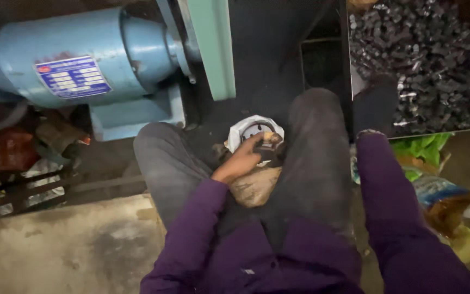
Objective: The person sits on the floor in front of a bench grinder and grinds small metal pieces against the spinning wheel, producing sparks. They hold each piece with gloved hands, reposition it against the wheel, and place finished pieces into a container resting on their lap.
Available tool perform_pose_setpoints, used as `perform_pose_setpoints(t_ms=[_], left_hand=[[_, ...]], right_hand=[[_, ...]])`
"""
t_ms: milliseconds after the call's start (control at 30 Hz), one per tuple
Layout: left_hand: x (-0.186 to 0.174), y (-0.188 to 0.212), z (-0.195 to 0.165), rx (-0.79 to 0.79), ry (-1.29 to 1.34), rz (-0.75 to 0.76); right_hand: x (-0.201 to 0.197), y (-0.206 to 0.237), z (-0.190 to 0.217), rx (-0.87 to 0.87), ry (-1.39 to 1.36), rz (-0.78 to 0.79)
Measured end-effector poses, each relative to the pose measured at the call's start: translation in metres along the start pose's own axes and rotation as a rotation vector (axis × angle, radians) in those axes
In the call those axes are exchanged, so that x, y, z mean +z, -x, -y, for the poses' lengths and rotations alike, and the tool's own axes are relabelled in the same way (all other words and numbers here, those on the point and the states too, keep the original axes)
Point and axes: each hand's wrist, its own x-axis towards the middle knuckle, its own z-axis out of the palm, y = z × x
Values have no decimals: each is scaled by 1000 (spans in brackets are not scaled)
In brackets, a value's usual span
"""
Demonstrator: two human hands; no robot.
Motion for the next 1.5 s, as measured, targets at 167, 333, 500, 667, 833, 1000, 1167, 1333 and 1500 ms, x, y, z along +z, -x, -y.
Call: perform_pose_setpoints(t_ms=[167,333,500,667,833,1000,1167,1333,1500], left_hand=[[-4,-12,-6,-107,155,-188],[-30,-11,-24,-25,615,-559],[-46,26,-26,94,-239,-606],[-46,24,-32,350,-222,-693],[-50,14,-39,219,390,-648],[-42,-3,-25,220,291,-681],[-49,-27,-10,55,271,-741],[-47,-21,-4,237,259,-612],[-44,-8,-33,256,446,-571]], right_hand=[[-47,7,89,-126,-511,4],[-42,59,223,-597,-587,387],[-15,87,234,-385,-735,687],[11,89,218,484,-1415,1391],[20,87,226,760,-1649,1521],[28,63,235,555,-1597,1163],[36,49,236,740,-1741,1224],[31,56,229,335,-1575,1047],[11,66,236,-40,-1141,711]])
